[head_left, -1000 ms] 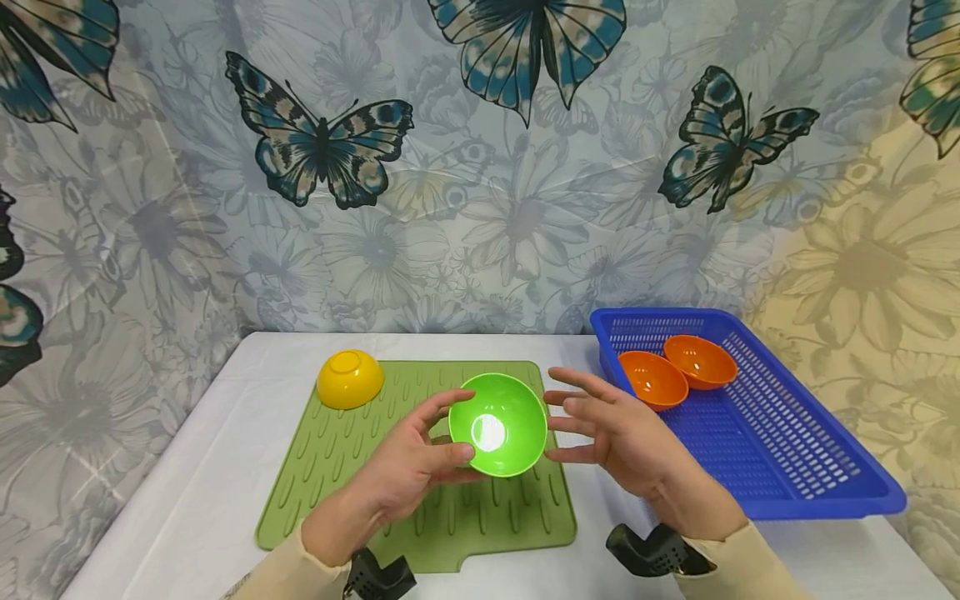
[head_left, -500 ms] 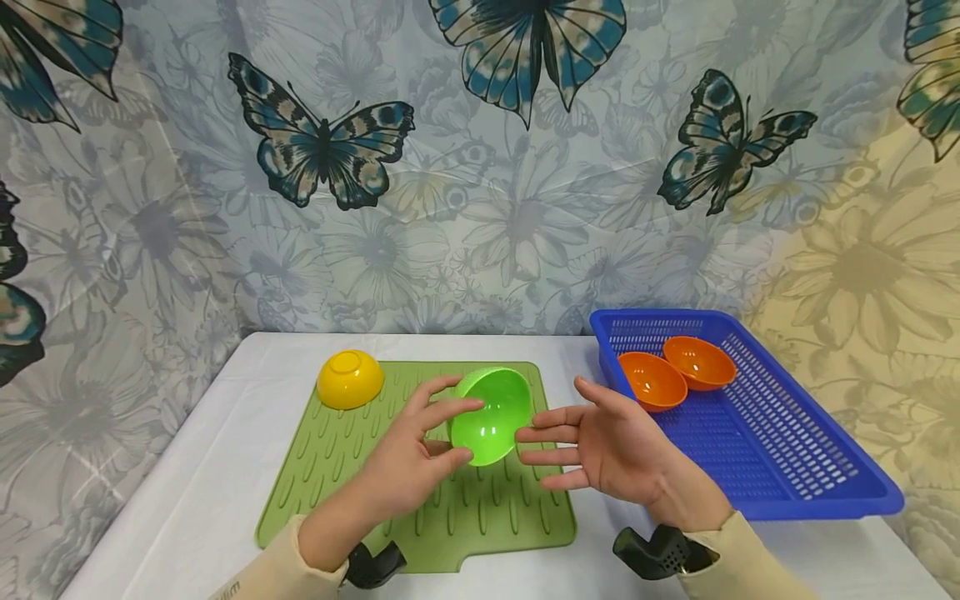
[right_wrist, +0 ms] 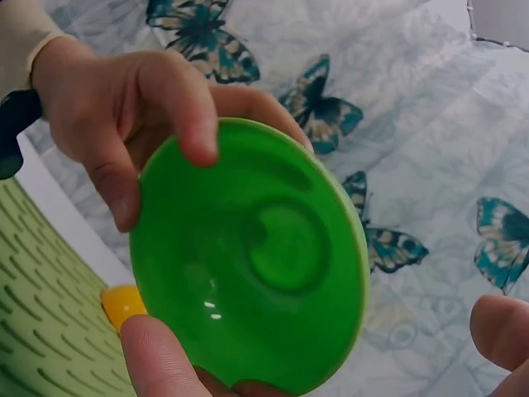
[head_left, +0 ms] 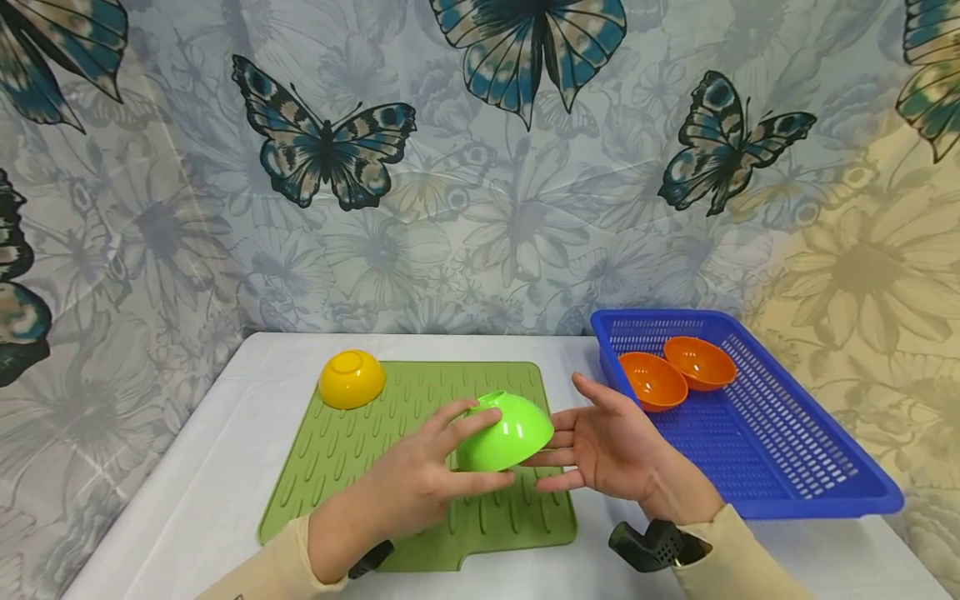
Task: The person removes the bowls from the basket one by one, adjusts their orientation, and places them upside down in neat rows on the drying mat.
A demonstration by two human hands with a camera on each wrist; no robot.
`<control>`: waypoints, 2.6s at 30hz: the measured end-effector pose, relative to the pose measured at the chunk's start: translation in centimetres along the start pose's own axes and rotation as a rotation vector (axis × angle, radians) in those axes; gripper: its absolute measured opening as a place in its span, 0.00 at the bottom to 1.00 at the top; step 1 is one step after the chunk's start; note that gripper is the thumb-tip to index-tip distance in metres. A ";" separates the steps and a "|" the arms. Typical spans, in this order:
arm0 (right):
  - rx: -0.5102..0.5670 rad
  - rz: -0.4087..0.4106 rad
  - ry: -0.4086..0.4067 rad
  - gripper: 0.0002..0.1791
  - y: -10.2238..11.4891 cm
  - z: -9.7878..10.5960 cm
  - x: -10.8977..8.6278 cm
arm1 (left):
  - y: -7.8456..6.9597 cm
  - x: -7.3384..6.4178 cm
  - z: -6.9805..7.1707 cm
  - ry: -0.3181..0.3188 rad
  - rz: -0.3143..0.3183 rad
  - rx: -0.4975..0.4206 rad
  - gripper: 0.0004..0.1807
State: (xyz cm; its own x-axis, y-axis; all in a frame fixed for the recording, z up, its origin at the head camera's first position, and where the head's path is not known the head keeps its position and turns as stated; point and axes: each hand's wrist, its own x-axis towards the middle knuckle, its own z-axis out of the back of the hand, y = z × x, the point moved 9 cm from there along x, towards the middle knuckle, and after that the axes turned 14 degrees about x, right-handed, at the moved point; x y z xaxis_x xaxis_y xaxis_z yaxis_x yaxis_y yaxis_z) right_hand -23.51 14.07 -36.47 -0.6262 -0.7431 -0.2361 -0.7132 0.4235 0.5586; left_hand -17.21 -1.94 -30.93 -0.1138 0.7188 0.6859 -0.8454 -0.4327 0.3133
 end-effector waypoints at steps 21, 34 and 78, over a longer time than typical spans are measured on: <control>-0.351 -0.002 -0.096 0.20 -1.1 0.9 0.6 | -3.9 -1.0 -1.7 0.124 -0.424 0.379 0.14; -0.420 0.103 -0.203 0.20 -1.2 1.7 0.7 | -3.7 -0.8 -2.2 0.231 -0.286 0.169 0.20; -0.731 0.343 -0.195 0.48 -0.9 -1.5 -0.6 | 2.5 -4.3 -6.2 0.243 1.229 -1.248 0.46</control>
State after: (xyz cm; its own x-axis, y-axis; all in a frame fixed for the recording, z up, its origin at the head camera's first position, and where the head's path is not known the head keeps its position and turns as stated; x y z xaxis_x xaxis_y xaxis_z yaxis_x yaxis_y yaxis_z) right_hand -22.04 13.44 -35.63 -0.8629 -0.5023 -0.0548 -0.1302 0.1161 0.9847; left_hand -22.10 -2.69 -37.15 -0.9002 0.4350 -0.0225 -0.0643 -0.1840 -0.9808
